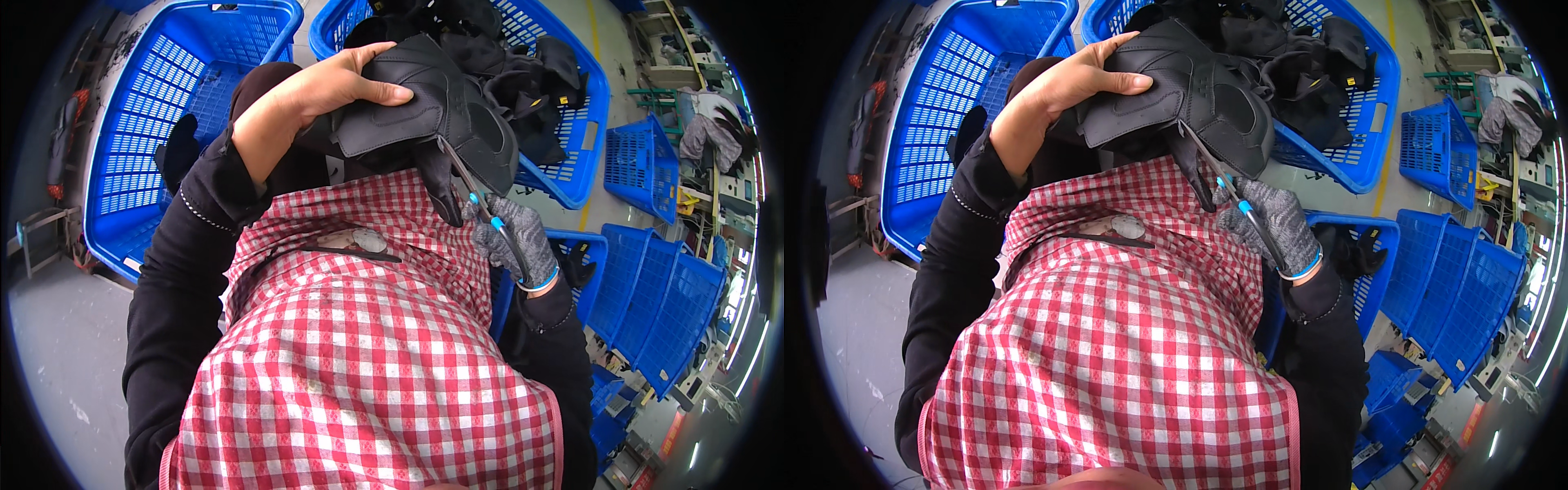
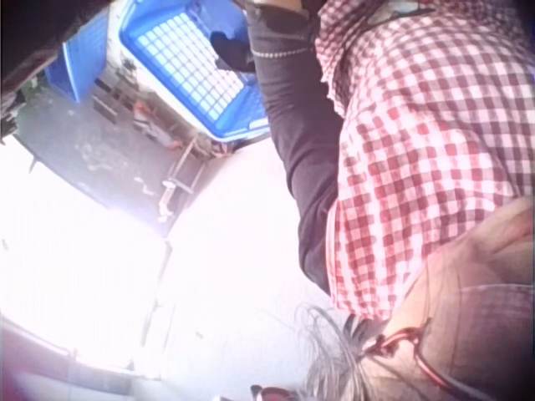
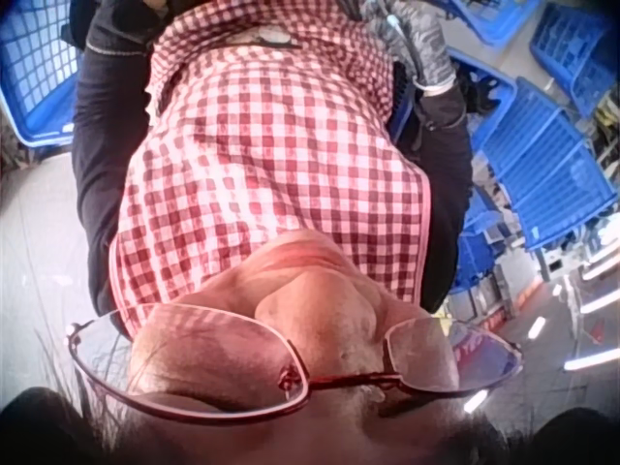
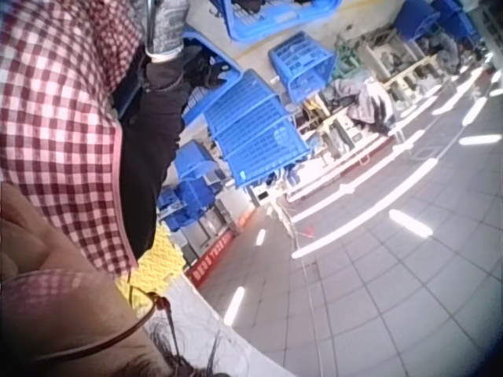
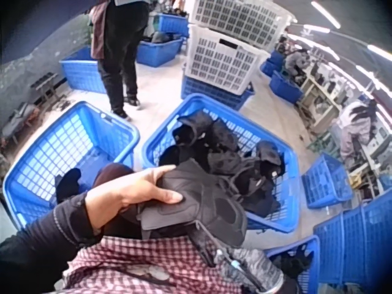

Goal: The person picks up black fabric pieces from a blue basket and uses scissors to trim edges and remove excess material. The person repeatedly repositions the fabric and cuts along seams, then places the trimmed pieces back into the basket.

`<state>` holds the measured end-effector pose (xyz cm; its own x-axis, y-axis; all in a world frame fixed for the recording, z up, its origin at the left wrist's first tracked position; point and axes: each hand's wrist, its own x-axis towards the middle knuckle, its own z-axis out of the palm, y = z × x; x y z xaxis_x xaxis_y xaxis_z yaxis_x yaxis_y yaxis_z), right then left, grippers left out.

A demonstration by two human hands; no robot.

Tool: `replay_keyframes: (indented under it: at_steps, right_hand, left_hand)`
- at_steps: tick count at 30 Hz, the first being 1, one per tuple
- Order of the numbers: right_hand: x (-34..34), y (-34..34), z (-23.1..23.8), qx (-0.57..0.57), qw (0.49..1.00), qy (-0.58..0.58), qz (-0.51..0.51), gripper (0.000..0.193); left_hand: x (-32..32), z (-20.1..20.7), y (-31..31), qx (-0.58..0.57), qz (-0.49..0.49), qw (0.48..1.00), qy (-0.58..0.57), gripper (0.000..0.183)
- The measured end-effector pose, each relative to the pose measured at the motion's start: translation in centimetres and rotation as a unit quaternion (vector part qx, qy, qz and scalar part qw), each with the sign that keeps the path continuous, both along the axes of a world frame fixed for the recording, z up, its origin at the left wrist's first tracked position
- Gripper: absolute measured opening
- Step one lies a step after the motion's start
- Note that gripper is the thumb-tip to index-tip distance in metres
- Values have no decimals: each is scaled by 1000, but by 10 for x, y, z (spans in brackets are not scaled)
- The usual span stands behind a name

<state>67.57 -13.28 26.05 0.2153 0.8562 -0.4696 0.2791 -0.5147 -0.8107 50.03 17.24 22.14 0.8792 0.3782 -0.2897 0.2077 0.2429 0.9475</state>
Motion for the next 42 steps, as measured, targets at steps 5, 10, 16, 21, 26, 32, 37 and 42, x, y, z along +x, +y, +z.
replay_keyframes:
  at_steps: [5, 10, 16, 21, 26, 32, 37, 42]
  right_hand:
    - [0, 3, 9, -32, 975, 206, -69, 30]
    - [-4, 7, 11, -23, 986, 159, -33, 30]
    - [-7, 8, 6, -34, 966, 227, -115, 31]
    - [-2, 7, 7, -26, 970, 239, -48, 33]
    - [-5, 5, 6, 1, 945, 294, -142, 34]
    - [11, 8, -6, -31, 935, 339, -95, 28]
    - [28, 6, -16, 66, 993, -6, 96, 37]
    - [32, 20, -16, 202, 951, -149, 180, 52]
  left_hand:
    - [0, 4, 0, 18, 10, 1000, 8, 90]
    - [-1, 4, 2, 4, 8, 1000, -29, 93]
    - [-1, 2, 1, -13, 10, 1000, -27, 93]
    - [0, 6, 0, -24, 1, 1000, -14, 94]
    - [-1, 7, 1, -41, -5, 999, -25, 88]
    - [-2, -2, 7, -64, -43, 997, -31, 83]
    - [0, -9, 11, -106, -56, 992, -40, 74]
    - [0, -6, 7, -122, -53, 990, -41, 65]
